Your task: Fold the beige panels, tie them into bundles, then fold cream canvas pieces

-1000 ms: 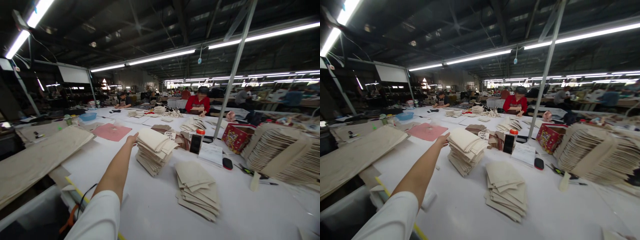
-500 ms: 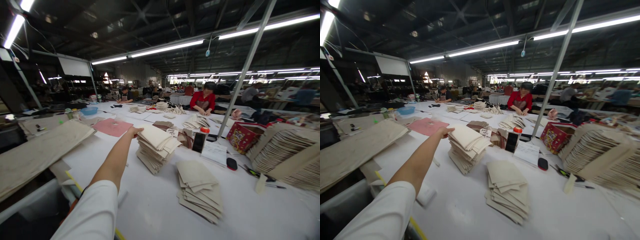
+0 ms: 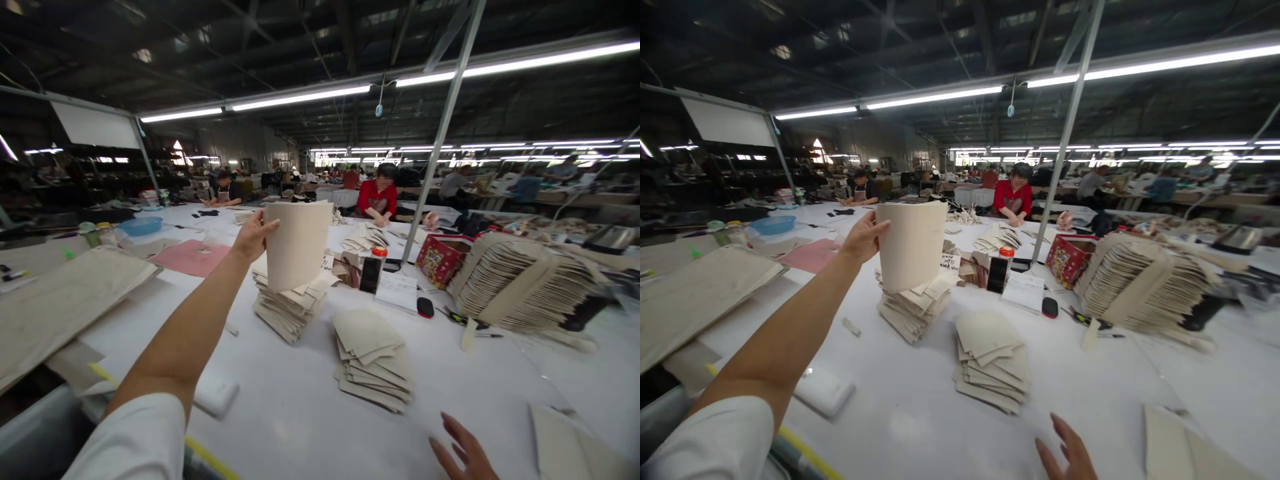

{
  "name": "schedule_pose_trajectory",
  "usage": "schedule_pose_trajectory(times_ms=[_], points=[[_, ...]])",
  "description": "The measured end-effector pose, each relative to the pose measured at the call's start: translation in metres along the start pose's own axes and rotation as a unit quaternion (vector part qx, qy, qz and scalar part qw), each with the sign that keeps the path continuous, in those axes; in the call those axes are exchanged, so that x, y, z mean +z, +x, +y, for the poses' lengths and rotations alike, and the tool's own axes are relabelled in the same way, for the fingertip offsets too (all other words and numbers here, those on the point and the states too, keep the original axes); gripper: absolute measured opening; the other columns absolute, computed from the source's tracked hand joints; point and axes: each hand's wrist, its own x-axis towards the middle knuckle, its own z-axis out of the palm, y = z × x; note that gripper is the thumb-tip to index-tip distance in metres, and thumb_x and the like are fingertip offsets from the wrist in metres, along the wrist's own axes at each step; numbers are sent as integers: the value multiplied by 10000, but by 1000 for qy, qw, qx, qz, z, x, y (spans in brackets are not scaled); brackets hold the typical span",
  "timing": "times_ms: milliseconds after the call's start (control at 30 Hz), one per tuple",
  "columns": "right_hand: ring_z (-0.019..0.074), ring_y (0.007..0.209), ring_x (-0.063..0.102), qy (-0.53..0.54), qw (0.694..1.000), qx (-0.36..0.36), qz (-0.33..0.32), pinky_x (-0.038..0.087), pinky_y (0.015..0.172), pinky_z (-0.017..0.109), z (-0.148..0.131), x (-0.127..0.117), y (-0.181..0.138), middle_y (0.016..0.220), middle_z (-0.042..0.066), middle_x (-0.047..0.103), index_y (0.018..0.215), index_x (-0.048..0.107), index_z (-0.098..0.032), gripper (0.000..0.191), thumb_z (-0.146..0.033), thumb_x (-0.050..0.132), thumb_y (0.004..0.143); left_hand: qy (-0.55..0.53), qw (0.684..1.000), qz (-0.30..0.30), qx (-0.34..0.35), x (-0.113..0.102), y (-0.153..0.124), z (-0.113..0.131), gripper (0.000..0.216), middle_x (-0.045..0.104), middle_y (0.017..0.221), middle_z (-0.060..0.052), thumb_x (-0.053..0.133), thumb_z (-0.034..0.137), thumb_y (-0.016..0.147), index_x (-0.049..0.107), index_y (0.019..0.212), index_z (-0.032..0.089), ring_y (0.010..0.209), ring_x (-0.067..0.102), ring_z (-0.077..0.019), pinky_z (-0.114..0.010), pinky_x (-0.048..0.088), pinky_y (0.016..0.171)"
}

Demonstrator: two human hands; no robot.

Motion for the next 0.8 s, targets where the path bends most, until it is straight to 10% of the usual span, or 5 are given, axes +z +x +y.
schedule_pose_trajectory(times_ms=[200, 400, 533, 667, 800], points=[[251, 1287, 357, 245, 955, -107, -126, 399, 1000, 403, -142, -34, 51, 1441, 111, 299, 1378, 228, -261, 735, -473, 579, 768, 168, 852, -448, -213, 63, -64, 34, 473, 674, 887, -47, 759, 362, 610, 601, 1012, 170, 774, 638, -240, -310, 517, 654], [248, 955, 583, 219, 815, -145, -516, 490, 826, 357, -225, -4, 26, 1155, 94, 588, 1213, 520, -189, 668, -399, 743, 619, 377, 638, -661, -117, 98, -119, 11, 459, 646, 1064, -45, 654, 272, 736, 551, 1172, 173, 961, 595, -209, -277, 457, 848], [228, 840, 593, 235, 867, -110, -426, 488, 768, 334, -231, 36, 15, 913, 64, 669, 936, 652, -122, 295, -324, 639, 721, 482, 687, -543, -34, 76, -124, 15, 506, 628, 1113, -53, 642, 229, 747, 499, 1232, 211, 975, 592, -197, -273, 455, 858], [224, 842, 616, 402, 842, -76, -353, 494, 786, 364, -253, 56, 56, 921, 79, 682, 964, 640, -117, 378, -395, 660, 709, 520, 817, -152, 197, 47, -117, 28, 371, 608, 1110, -71, 568, 266, 819, 511, 1176, 184, 1008, 574, -176, -292, 451, 903], [225, 942, 615, 504, 815, -69, -278, 484, 862, 378, -289, 76, 125, 1058, 97, 657, 1085, 592, -137, 509, -425, 690, 677, 542, 761, 5, 356, 26, -99, 16, 259, 612, 1075, -72, 548, 264, 839, 550, 1083, 179, 1028, 561, -175, -322, 443, 935]])
